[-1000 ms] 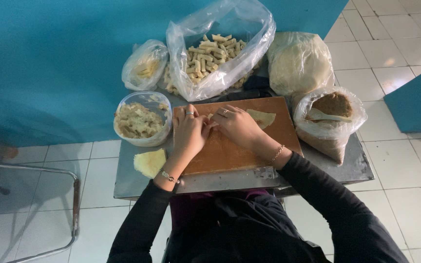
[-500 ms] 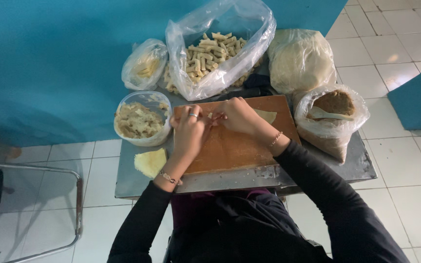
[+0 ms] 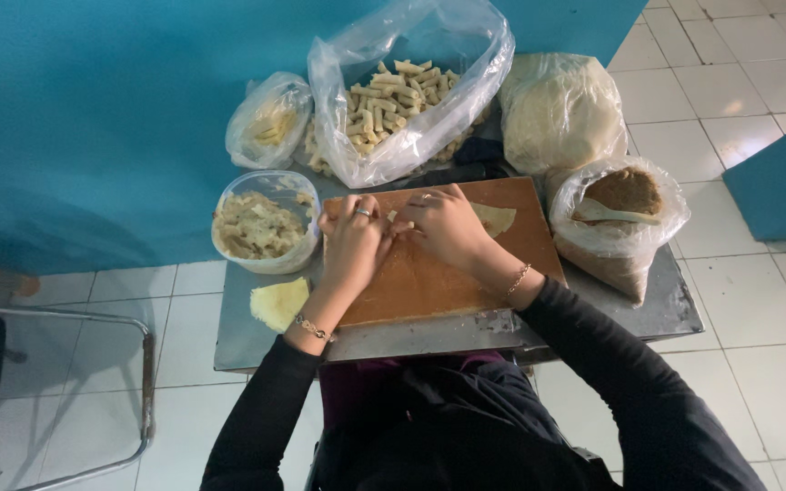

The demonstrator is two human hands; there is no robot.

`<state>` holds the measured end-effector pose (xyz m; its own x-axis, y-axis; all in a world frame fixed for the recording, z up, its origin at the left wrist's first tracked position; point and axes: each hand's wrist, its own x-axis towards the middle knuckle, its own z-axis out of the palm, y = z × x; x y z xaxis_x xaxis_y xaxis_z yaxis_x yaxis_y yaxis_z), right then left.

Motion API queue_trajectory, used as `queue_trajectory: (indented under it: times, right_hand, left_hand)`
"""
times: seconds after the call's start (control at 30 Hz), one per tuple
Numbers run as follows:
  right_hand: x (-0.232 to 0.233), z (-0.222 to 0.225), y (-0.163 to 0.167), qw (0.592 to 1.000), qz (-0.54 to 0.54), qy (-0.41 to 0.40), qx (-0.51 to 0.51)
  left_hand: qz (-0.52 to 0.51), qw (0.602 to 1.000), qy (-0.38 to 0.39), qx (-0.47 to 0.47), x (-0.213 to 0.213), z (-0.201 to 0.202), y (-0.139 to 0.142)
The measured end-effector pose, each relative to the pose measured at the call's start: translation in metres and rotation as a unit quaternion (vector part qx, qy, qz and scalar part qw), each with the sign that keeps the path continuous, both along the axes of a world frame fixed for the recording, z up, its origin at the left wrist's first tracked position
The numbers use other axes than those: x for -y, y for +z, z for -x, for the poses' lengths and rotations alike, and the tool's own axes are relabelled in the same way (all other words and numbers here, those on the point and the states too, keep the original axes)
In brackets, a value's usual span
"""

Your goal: The person cuts thin dough sheets into triangular pieces on a wooden board, spoons brown filling onto the triangles, and folds the dough over the filling by hand, setting the folded pastries aside. They repeat this cycle, handling dough sheets, filling, and a spoon.

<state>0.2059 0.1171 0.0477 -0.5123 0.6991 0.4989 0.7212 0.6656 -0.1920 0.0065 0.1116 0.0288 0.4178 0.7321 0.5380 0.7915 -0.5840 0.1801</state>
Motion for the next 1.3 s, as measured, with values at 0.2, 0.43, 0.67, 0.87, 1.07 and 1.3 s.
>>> queue_trajectory:
  times: [0.2, 0.43, 0.67, 0.87, 1.07, 1.3]
  right_hand:
    - [-0.003, 0.004, -0.008, 0.993, -0.026, -0.042, 0.107]
    - [0.001, 0.006, -0.01, 0.977, -0.148, -0.052, 0.148]
    - [0.008, 0.006, -0.005, 0.97, -0.164, -0.084, 0.157]
    - [0.005, 0.01, -0.005, 0.98, -0.142, -0.056, 0.128]
    - [0.001, 0.015, -0.003, 0.962, -0.146, -0.089, 0.214]
    - [0.011, 0.017, -0.007, 0.97, -0.148, -0.093, 0.168]
  left_hand:
    - [0.005, 1.0, -0.008, 0.013, -0.004, 0.006, 0.005]
    - [-0.047, 0.998, 0.012, -0.04, -0.002, 0.005, -0.003]
    - [-0.04, 0.998, 0.016, -0.034, -0.01, 0.002, -0.017]
    - [-0.096, 0.993, 0.026, -0.07, -0.013, 0.006, -0.02]
    - [0.008, 0.988, 0.05, -0.147, -0.009, 0.005, -0.016]
    - [-0.048, 0.995, 0.042, -0.072, -0.009, 0.001, -0.01]
